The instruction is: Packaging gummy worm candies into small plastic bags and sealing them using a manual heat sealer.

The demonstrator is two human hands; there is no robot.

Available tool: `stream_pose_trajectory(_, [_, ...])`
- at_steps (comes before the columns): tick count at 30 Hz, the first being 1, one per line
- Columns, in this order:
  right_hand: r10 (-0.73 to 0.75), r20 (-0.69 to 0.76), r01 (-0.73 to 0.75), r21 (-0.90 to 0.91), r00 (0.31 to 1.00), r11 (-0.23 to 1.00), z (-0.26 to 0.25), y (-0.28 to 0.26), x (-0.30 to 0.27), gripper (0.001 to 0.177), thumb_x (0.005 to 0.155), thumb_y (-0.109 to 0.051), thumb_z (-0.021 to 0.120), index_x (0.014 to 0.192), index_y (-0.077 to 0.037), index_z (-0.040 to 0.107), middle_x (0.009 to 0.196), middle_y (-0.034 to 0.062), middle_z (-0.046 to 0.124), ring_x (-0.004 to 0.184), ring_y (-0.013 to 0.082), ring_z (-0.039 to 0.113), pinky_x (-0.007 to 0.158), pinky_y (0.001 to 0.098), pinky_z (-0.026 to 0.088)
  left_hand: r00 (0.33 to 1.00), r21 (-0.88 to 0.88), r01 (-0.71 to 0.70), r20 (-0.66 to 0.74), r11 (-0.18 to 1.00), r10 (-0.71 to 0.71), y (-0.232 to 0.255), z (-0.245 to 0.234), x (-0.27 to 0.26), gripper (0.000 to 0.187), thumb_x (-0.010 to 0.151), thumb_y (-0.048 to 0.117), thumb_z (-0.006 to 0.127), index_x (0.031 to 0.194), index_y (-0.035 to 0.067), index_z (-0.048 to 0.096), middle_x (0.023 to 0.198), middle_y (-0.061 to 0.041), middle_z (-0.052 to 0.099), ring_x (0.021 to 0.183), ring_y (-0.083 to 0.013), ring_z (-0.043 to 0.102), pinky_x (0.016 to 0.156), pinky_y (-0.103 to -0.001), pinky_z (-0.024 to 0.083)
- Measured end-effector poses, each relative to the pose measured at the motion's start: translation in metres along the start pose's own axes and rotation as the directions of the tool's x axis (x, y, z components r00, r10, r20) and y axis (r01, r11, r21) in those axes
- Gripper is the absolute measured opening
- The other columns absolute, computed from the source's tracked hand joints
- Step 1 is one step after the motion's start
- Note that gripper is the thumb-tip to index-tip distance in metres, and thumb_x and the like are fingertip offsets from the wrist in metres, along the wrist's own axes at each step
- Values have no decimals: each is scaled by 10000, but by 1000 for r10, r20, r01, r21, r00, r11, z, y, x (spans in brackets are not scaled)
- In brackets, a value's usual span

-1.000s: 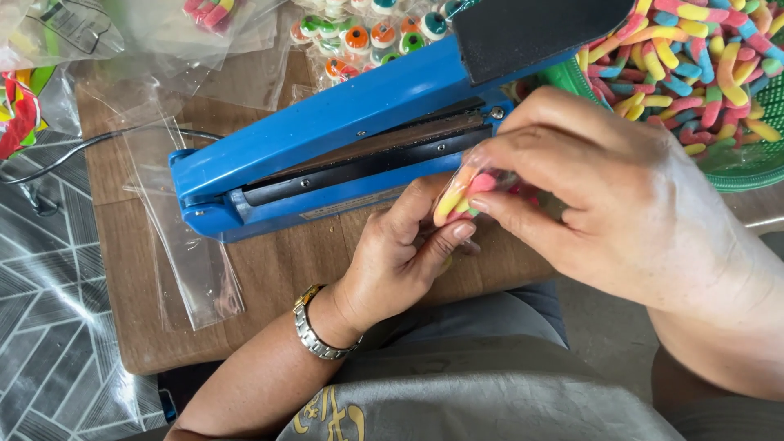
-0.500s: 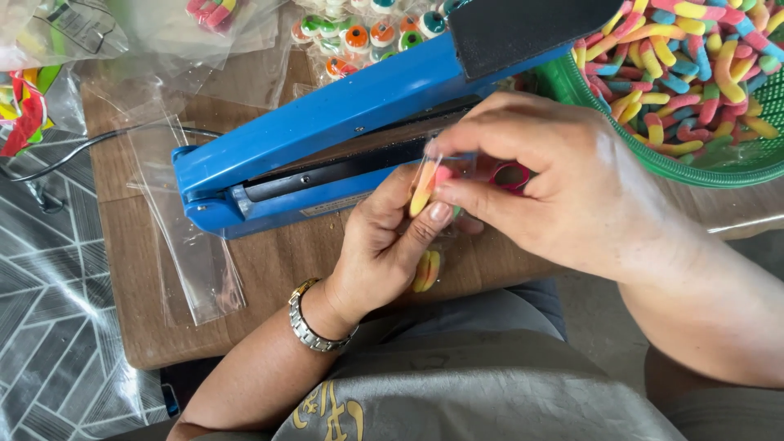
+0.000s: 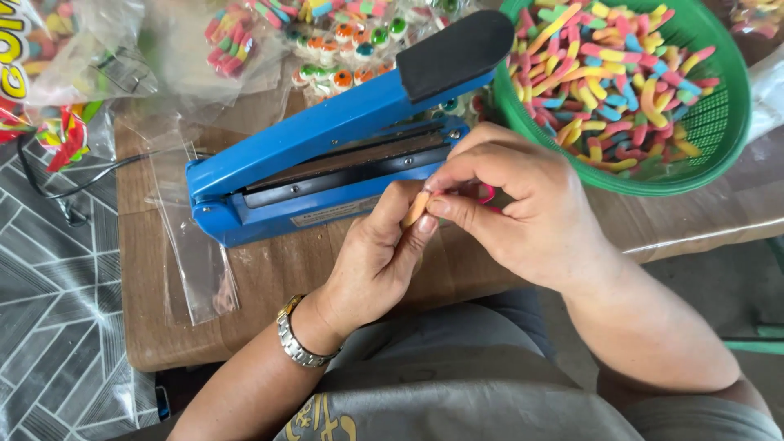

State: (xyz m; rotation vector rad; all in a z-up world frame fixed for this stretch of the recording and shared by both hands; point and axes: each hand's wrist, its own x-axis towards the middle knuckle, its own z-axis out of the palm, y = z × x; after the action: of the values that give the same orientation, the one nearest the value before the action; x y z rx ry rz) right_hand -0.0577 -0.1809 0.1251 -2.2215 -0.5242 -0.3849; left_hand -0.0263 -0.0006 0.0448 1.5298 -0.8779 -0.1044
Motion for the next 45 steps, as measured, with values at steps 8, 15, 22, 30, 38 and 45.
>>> stream_pose_trajectory(8, [144, -20, -122, 427, 989, 896, 4, 29, -23, 122, 907, -5, 743, 1016, 27, 700, 942, 115, 635, 827, 163, 643, 700, 217, 584, 999, -176, -35, -29, 984, 31, 8, 11, 3, 155, 1100, 145, 450, 957, 126, 394, 882, 30, 427, 786, -115, 393, 725, -271, 403])
stream_pose_trajectory(15, [10, -260, 1, 44, 965, 999, 23, 0, -28, 99, 916, -21, 759, 884, 27, 678, 869, 136, 674, 753, 210, 644, 686, 293, 517, 963, 123, 31, -270, 992, 4, 36, 3, 10, 129, 974, 77, 680, 1078, 26, 737, 999, -96, 786, 810, -163, 785, 723, -236, 650])
stream_pose_trajectory(22, [105, -204, -19, 385, 973, 923, 23, 31, -31, 86, 933, 18, 725, 935, 38, 642, 894, 140, 640, 864, 224, 636, 787, 291, 540, 961, 55, 79, -268, 995, -61, 40, -2, 1, 116, 964, 76, 679, 997, -8, 753, 991, -119, 750, 842, -179, 761, 716, -239, 668])
stream_pose_trajectory(30, [390, -100, -243, 636, 915, 733, 45, 38, -25, 144, 890, -6, 770, 909, -35, 631, 902, 139, 760, 823, 179, 749, 750, 261, 631, 938, -377, 50, -300, 925, -173, -1, -9, -17, 112, 959, 105, 719, 923, 38, 637, 942, -112, 702, 843, -174, 709, 755, -270, 608])
stream_pose_trajectory(38, [464, -179, -260, 633, 867, 729, 85, 71, 3, 292, 914, -103, 816, 1072, -9, 589, 895, 100, 760, 804, 113, 696, 738, 233, 619, 871, -307, 421, -127, 854, -475, -39, 8, -21, 285, 933, 192, 746, 935, -77, 653, 669, -146, 630, 657, -192, 592, 605, -301, 507])
stream_pose_trajectory(45, [-245, -335, 117, -359, 910, 926, 49, 38, 1, 120, 951, -18, 814, 1011, 21, 717, 891, 130, 713, 770, 245, 706, 660, 296, 612, 747, -574, 474, -140, 668, -650, -44, 6, -17, 218, 953, 145, 686, 954, -73, 692, 760, -146, 680, 684, -239, 682, 630, -330, 576])
